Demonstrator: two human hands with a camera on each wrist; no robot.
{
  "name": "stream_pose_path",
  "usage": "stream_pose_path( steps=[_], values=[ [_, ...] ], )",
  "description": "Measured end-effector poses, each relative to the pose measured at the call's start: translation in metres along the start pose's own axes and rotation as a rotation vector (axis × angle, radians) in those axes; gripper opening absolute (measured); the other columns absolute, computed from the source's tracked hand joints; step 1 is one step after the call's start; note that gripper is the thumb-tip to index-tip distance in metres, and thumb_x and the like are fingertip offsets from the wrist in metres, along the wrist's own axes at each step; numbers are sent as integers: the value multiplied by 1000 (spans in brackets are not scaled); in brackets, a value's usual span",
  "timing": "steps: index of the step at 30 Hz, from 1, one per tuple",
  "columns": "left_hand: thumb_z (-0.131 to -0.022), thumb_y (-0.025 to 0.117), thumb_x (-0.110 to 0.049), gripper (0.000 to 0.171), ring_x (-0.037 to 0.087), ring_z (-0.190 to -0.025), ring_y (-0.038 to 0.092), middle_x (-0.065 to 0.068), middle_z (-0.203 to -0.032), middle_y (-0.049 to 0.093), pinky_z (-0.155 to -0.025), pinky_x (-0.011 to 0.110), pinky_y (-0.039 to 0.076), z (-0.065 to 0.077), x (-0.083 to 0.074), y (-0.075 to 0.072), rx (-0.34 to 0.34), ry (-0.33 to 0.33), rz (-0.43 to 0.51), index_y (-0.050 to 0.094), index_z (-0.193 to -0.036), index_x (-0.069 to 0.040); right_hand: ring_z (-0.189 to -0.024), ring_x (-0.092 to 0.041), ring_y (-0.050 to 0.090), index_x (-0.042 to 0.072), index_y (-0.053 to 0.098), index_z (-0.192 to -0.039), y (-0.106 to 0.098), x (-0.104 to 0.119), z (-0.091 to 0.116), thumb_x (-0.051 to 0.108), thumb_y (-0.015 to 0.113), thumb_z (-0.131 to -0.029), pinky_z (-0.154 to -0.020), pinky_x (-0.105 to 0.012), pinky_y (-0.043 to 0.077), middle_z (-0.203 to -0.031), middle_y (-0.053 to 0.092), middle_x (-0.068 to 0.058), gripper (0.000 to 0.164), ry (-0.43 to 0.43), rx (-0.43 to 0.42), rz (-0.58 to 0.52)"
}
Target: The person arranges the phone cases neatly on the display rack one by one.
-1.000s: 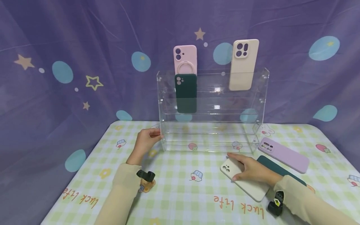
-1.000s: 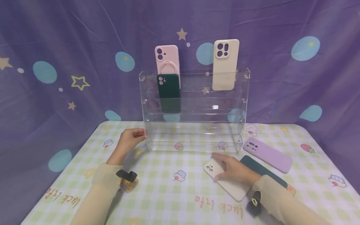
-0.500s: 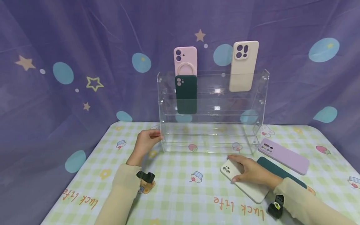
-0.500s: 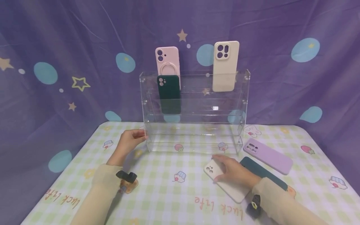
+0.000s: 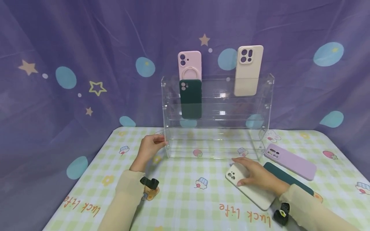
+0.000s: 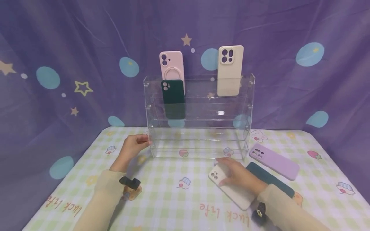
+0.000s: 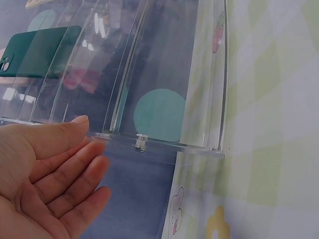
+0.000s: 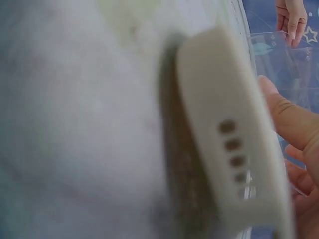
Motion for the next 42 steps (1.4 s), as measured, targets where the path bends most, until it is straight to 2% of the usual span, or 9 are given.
stream_pose_path(
  steps=[3,6,11,17,25,29,33,38,42],
  values=[
    [-84,72,-13,27,28,-88,68,15,-97,71,-79,38,55,0,2,1,-1,-8,-2,69,-106,2,-114,-47,51,-8,52,-127,-2,-2,-1,23,80,-72,-93,-54,44,-124,56,-26,69,41,-36,-17],
    [-83,72,-13,28,28,-88,68,15,-98,71,-79,38,55,1,4,2,4,-17,8,69,-107,2,-101,-36,62,-8,56,-123,-5,-10,-2,15,72,-81,-81,-39,54,-118,62,-24,50,154,-52,-90],
    [-84,72,-12,28,28,-89,68,15,-98,71,-79,38,55,1,4,5,15,-24,21,69,-107,2,-95,-28,66,-4,64,-114,-12,-20,-2,12,66,-88,-76,-25,54,-112,66,-20,31,276,-73,-165],
    [-83,73,-12,27,28,-88,68,16,-97,71,-79,39,55,1,3,4,-6,-14,14,69,-106,3,-97,-28,65,-4,65,-113,-25,-20,-2,15,66,-88,-76,-21,52,-115,64,-21,31,333,-86,-275],
    [-83,72,-12,25,28,-90,68,15,-98,71,-80,39,54,1,4,3,-20,-26,0,70,-104,2,-86,-11,64,-4,58,-123,-50,-15,-7,20,63,-91,-67,-25,54,-114,64,-21,40,478,-57,-428],
    [-83,72,-13,24,28,-90,68,15,-98,71,-80,39,54,1,4,2,-26,-43,1,71,-103,1,-77,-8,64,-5,55,-126,-77,-11,-15,21,62,-92,-62,-27,54,-106,69,-15,43,520,-123,-462],
    [-83,73,-12,24,28,-90,68,15,-97,71,-80,40,54,0,4,1,-33,-56,8,71,-102,1,-78,-4,63,0,56,-128,-107,-8,-25,27,63,-91,-64,-25,53,-96,71,5,46,542,-194,-518],
    [-83,73,-12,24,28,-90,68,15,-97,71,-80,40,54,0,5,1,-33,-61,8,71,-102,1,-77,-4,65,16,70,-101,-149,-2,-38,11,66,-89,-64,-19,54,-85,70,11,14,444,-407,-855],
    [-83,73,-12,23,28,-90,68,15,-96,71,-80,40,54,0,3,1,-35,-52,3,71,-101,2,-73,-6,66,16,73,-89,-182,3,-48,1,67,-85,-59,-18,53,-81,70,3,16,344,-599,-1082]
  ],
)
Point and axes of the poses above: each hand's wrist, its own z-axis away from the middle knuckle, its own y-axis out of the palm, x = y × z, the point moved 7 cm from there along -z, towards the middle knuckle
